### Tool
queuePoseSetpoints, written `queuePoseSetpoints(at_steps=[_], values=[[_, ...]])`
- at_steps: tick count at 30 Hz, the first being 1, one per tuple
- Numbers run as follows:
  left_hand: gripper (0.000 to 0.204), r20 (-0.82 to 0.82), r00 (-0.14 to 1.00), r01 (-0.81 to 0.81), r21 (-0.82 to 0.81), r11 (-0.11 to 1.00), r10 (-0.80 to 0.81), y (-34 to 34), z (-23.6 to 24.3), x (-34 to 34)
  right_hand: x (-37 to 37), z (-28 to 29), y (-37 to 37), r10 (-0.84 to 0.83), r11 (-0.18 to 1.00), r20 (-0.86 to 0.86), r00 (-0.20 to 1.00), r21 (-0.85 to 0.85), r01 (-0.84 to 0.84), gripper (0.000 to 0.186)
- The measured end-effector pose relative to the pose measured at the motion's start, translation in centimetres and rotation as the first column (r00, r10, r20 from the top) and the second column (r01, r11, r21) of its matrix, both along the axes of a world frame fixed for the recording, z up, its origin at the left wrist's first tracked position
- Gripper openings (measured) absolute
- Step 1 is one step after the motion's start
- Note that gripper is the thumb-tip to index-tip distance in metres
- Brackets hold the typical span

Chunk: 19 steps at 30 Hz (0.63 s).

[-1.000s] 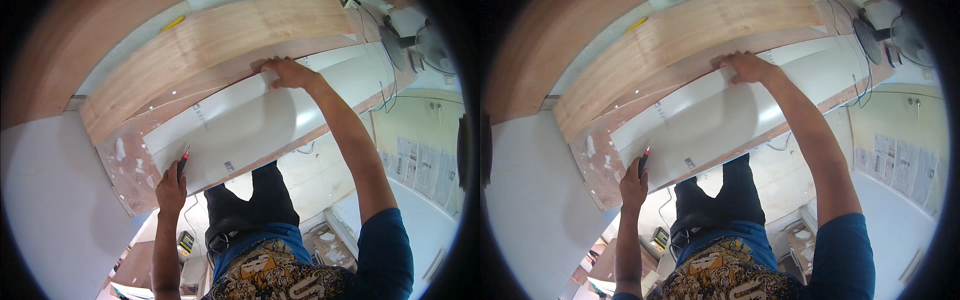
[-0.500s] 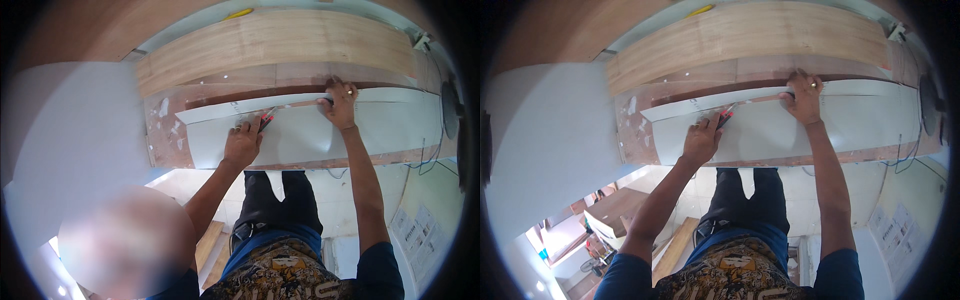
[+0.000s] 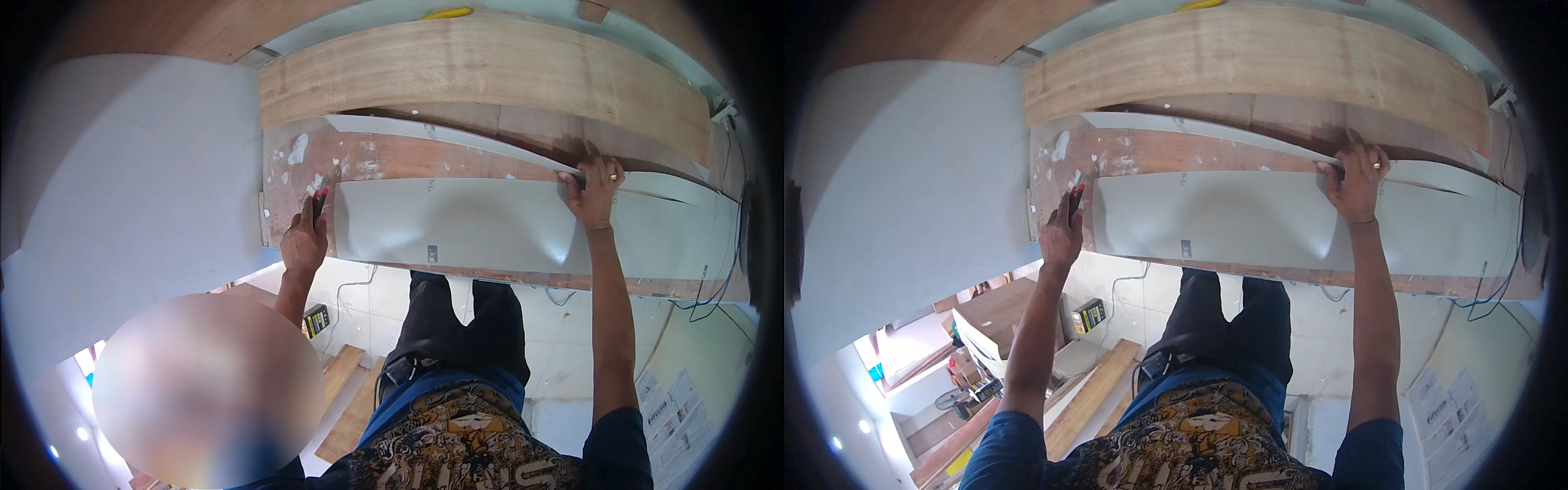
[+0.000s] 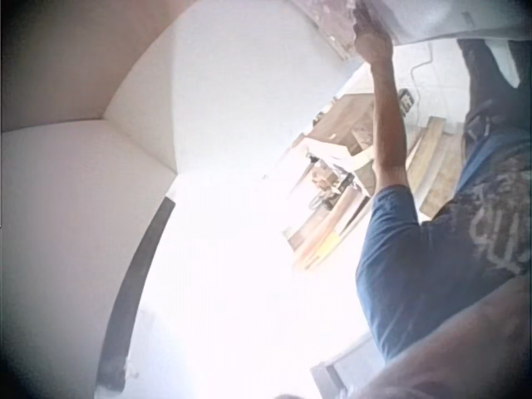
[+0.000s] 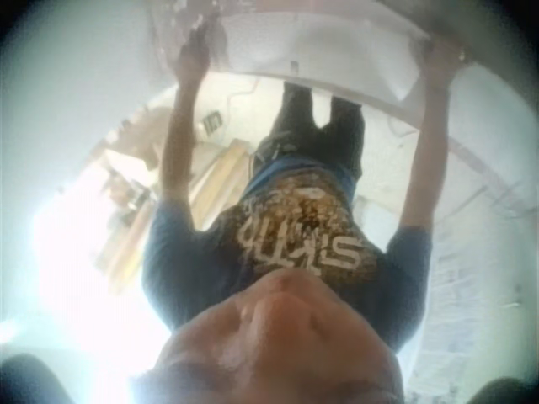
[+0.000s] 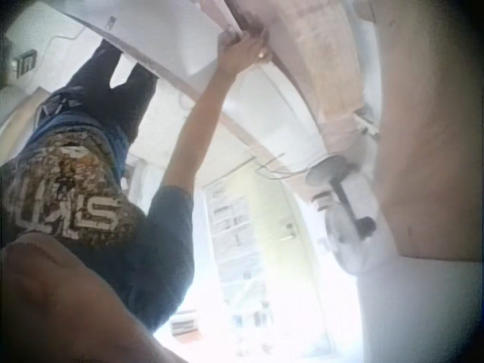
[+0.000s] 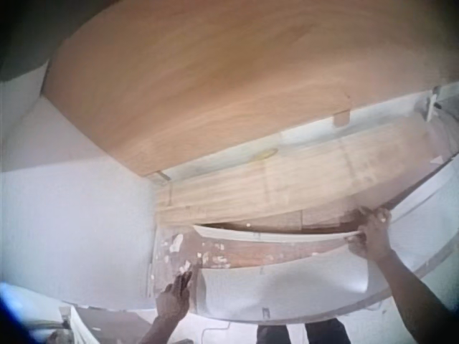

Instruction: The person uses a utility knife and a straightedge to score and cut a large white laminate sheet on a workbench. They repeatedly score along the straightedge, flip the sheet, and continue cutting until the piece separates.

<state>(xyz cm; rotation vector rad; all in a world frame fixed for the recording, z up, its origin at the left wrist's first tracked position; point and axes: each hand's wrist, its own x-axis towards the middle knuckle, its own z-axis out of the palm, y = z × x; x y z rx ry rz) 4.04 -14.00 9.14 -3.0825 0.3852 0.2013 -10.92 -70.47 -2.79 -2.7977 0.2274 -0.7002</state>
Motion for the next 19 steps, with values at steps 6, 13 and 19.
queuePoseSetpoints(at_steps=[6, 13, 19], values=[[0.049, -0.036, 0.993, 0.086, -0.43, 0.899, -0.113, -2.7, -3.3, -3.2, -0.1, 0.2, -2.1, 0.013, 1.0, 0.014, 1.0, 0.015, -0.013, 0.048], [0.051, -0.133, 0.931, 0.243, -0.464, 0.852, -0.339, -11.0, -4.5, -8.5, -0.6, 7.9, -14.0, 0.121, 0.991, -0.554, 0.824, 0.115, -0.069, 0.08], [0.057, -0.163, 0.875, 0.304, -0.548, 0.779, -0.456, -17.5, -5.6, -9.8, -4.7, 7.0, -21.9, 0.142, 0.981, -0.658, 0.739, 0.192, -0.017, 0.073]])
